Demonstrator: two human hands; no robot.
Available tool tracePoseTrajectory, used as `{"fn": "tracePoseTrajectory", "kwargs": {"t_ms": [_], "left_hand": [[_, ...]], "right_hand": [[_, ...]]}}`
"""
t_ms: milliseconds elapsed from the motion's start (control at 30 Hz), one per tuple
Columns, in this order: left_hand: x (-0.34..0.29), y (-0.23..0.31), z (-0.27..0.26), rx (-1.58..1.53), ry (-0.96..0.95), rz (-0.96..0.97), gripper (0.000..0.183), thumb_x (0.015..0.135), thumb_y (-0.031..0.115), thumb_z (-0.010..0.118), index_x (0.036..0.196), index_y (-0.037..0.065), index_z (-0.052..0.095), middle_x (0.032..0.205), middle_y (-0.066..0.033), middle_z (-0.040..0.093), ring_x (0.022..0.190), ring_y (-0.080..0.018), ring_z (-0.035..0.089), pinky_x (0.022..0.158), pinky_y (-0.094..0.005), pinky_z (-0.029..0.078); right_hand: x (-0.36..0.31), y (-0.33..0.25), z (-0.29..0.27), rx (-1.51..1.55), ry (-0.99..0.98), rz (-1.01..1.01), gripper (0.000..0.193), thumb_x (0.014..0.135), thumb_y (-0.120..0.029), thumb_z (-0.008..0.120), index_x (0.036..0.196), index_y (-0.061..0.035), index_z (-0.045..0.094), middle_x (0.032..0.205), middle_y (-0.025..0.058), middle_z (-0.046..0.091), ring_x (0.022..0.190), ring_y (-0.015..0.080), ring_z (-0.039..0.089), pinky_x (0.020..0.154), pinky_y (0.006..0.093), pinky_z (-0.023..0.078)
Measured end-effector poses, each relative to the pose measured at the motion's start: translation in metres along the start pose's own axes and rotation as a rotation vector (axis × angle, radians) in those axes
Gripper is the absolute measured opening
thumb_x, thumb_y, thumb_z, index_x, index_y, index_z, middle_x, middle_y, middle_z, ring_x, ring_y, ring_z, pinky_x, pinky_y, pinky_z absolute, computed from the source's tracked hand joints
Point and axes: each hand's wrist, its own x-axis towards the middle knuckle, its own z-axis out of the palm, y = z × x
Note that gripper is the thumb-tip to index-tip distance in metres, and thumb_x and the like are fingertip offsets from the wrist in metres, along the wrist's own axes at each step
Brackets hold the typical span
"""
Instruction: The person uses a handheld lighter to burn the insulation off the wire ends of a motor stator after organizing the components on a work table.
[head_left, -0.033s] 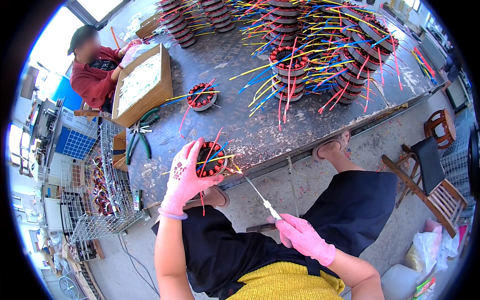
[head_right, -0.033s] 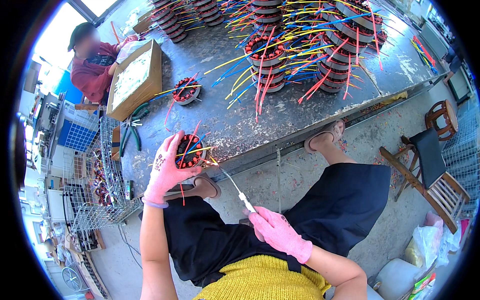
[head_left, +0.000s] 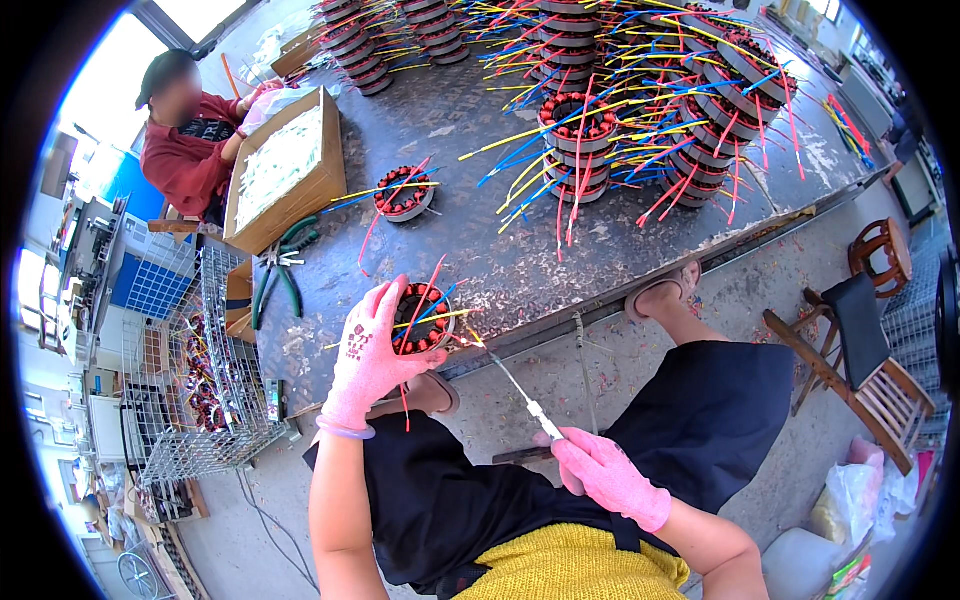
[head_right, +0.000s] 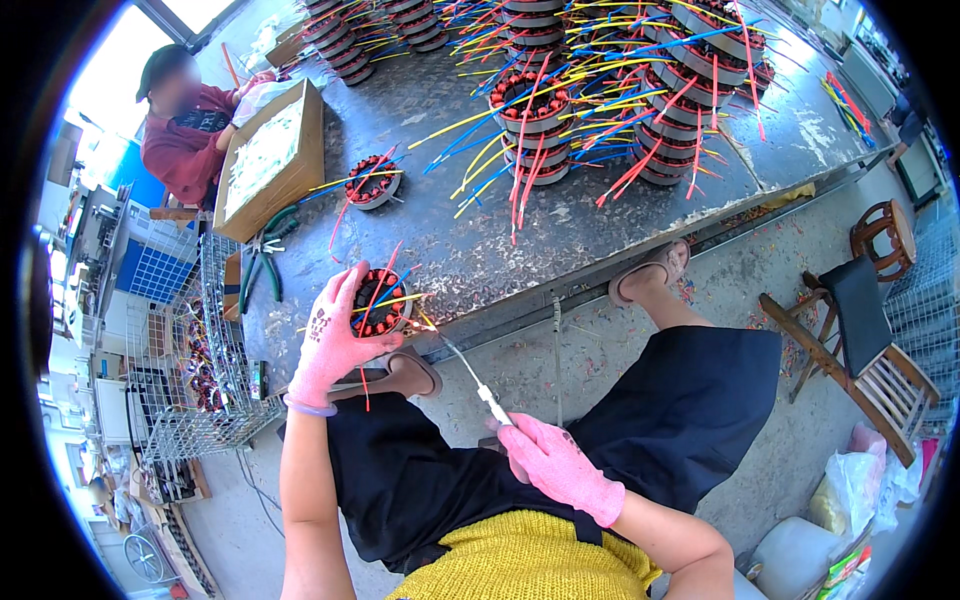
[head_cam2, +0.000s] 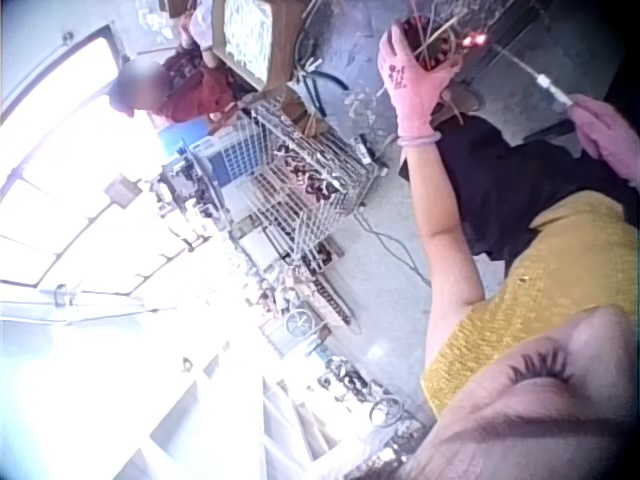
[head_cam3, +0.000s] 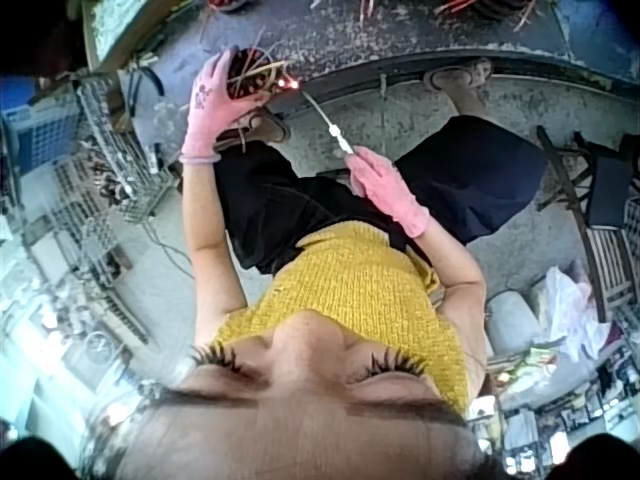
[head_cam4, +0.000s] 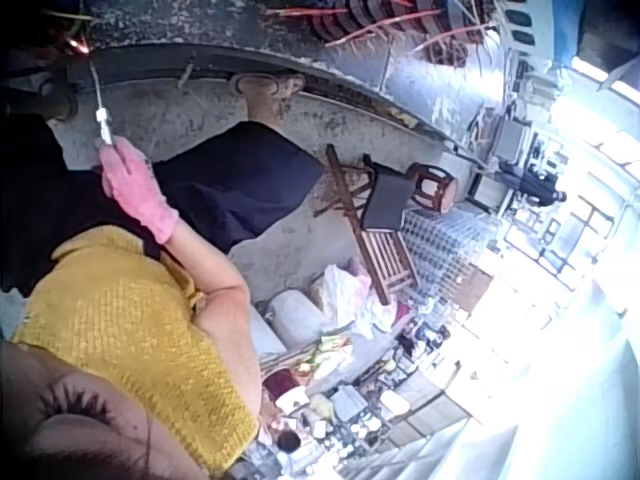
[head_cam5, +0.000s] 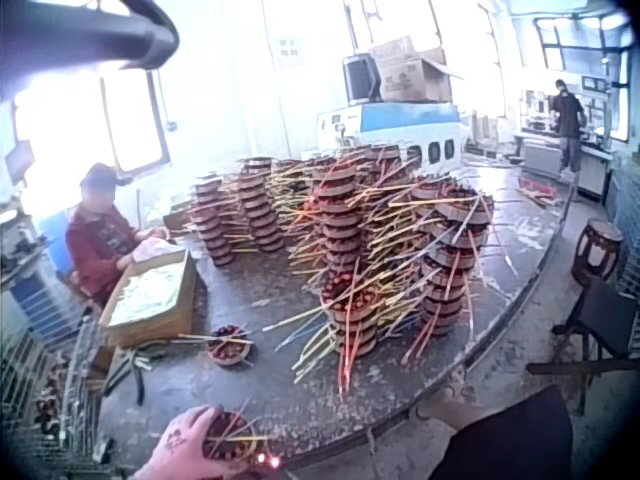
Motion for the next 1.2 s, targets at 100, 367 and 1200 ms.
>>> {"fn": "tracePoseTrajectory", "kwargs": {"t_ms": [100,367,1200], "left_hand": [[0.0,0.0,0.0,-0.006,-0.003,0.002,0.098,0.057,0.031,0.086,0.139,0.001,0.041,0.131,-0.0186,0.049,0.122,-0.0359,0.049,0.103,-0.0412,0.039],[0.0,-0.002,0.001,-0.007,0.001,0.013,0.097,0.059,0.036,0.085,0.137,0.0,0.041,0.13,-0.0194,0.049,0.121,-0.0371,0.048,0.103,-0.0429,0.038],[0.001,-0.01,-0.003,-0.032,-0.023,0.146,0.094,0.062,0.037,0.084,0.138,0.003,0.042,0.134,-0.0166,0.048,0.123,-0.0362,0.047,0.104,-0.0439,0.037]], "right_hand": [[0.0,0.0,-0.001,-0.027,0.008,0.015,0.035,0.101,-0.025,0.043,0.121,-0.0002,0.057,0.065,-0.002,0.044,0.055,0.006,0.041,0.052,0.0238,0.036],[0.002,0.004,0.002,0.069,-0.003,-0.01,0.034,0.102,-0.024,0.043,0.121,0.0004,0.057,0.065,-0.0032,0.044,0.055,0.0052,0.04,0.052,0.023,0.035],[0.001,0.01,-0.004,0.092,0.029,0.013,0.034,0.1,-0.026,0.046,0.125,-0.0038,0.057,0.066,-0.0012,0.048,0.057,0.0063,0.044,0.053,0.0232,0.036]]}}
